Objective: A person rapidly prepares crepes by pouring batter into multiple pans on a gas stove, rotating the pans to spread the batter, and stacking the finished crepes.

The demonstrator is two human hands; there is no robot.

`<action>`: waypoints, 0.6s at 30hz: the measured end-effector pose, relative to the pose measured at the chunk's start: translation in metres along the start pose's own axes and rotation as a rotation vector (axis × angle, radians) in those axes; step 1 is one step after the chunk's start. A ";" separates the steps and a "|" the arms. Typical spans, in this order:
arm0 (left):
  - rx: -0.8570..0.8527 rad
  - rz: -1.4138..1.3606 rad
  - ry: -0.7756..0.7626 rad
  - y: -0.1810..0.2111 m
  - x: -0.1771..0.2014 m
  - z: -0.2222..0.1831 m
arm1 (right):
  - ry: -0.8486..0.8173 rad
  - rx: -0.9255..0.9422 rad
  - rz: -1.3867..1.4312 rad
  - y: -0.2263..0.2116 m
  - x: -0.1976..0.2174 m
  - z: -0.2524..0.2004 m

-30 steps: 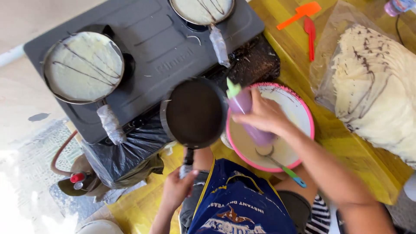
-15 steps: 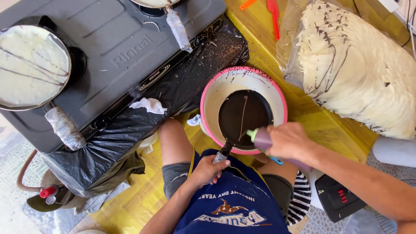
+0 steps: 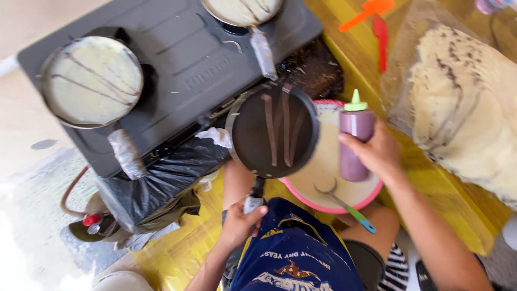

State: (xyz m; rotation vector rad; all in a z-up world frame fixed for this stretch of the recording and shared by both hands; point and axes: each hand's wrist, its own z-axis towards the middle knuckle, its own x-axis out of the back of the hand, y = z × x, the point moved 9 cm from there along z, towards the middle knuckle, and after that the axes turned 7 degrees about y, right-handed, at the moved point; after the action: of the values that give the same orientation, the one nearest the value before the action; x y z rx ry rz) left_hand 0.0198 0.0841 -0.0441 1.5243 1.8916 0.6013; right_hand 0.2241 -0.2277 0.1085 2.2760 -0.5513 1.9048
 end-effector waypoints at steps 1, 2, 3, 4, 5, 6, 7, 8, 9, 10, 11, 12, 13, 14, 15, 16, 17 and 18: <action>-0.062 0.007 0.109 0.007 0.025 -0.007 | 0.017 0.046 0.332 -0.028 -0.020 0.006; -0.124 0.016 0.218 0.013 0.050 -0.017 | 0.028 0.088 0.668 -0.054 -0.039 0.010; -0.128 0.010 0.241 0.017 0.062 -0.025 | 0.014 0.106 0.675 -0.083 -0.064 0.015; -0.208 0.036 0.357 0.028 0.081 -0.036 | 0.003 0.225 0.807 -0.120 -0.084 0.016; -0.286 0.063 0.466 0.038 0.097 -0.049 | -0.004 0.339 0.937 -0.153 -0.102 0.014; -0.288 0.060 0.483 0.037 0.104 -0.056 | -0.016 0.352 0.942 -0.176 -0.121 0.012; -0.356 0.030 0.505 0.041 0.109 -0.063 | 0.000 0.345 0.994 -0.194 -0.135 0.013; -0.425 0.000 0.526 0.045 0.114 -0.070 | 0.016 0.337 1.046 -0.213 -0.150 0.013; -0.428 0.000 0.528 0.041 0.112 -0.073 | 0.017 0.340 1.048 -0.216 -0.152 0.009; -0.407 0.011 0.519 0.035 0.109 -0.074 | 0.007 0.359 1.041 -0.221 -0.154 0.006; -0.380 0.024 0.500 0.028 0.105 -0.075 | 0.000 0.368 1.029 -0.220 -0.156 0.002; -0.378 0.027 0.493 0.032 0.098 -0.074 | 0.004 0.361 1.028 -0.205 -0.152 0.007; -0.430 0.116 0.436 0.038 0.085 -0.075 | -0.051 0.413 0.863 -0.189 -0.154 0.005; -0.482 0.203 0.377 0.043 0.071 -0.076 | -0.109 0.459 0.698 -0.171 -0.158 0.003; -0.477 0.209 0.349 0.043 0.062 -0.070 | -0.096 0.433 0.692 -0.131 -0.149 -0.008; -0.380 0.294 0.333 0.035 0.053 -0.061 | -0.112 0.505 0.259 -0.096 -0.152 -0.024; -0.287 0.384 0.317 0.027 0.045 -0.054 | -0.133 0.555 -0.173 -0.056 -0.155 -0.041; -0.287 0.395 0.290 0.020 0.041 -0.042 | -0.131 0.527 -0.174 -0.004 -0.190 -0.055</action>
State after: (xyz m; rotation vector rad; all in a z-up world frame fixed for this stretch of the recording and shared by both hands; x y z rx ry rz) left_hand -0.0017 0.1299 -0.0086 1.6939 1.6152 1.2739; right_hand 0.1476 -0.1684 -0.0646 2.6573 0.1653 2.0003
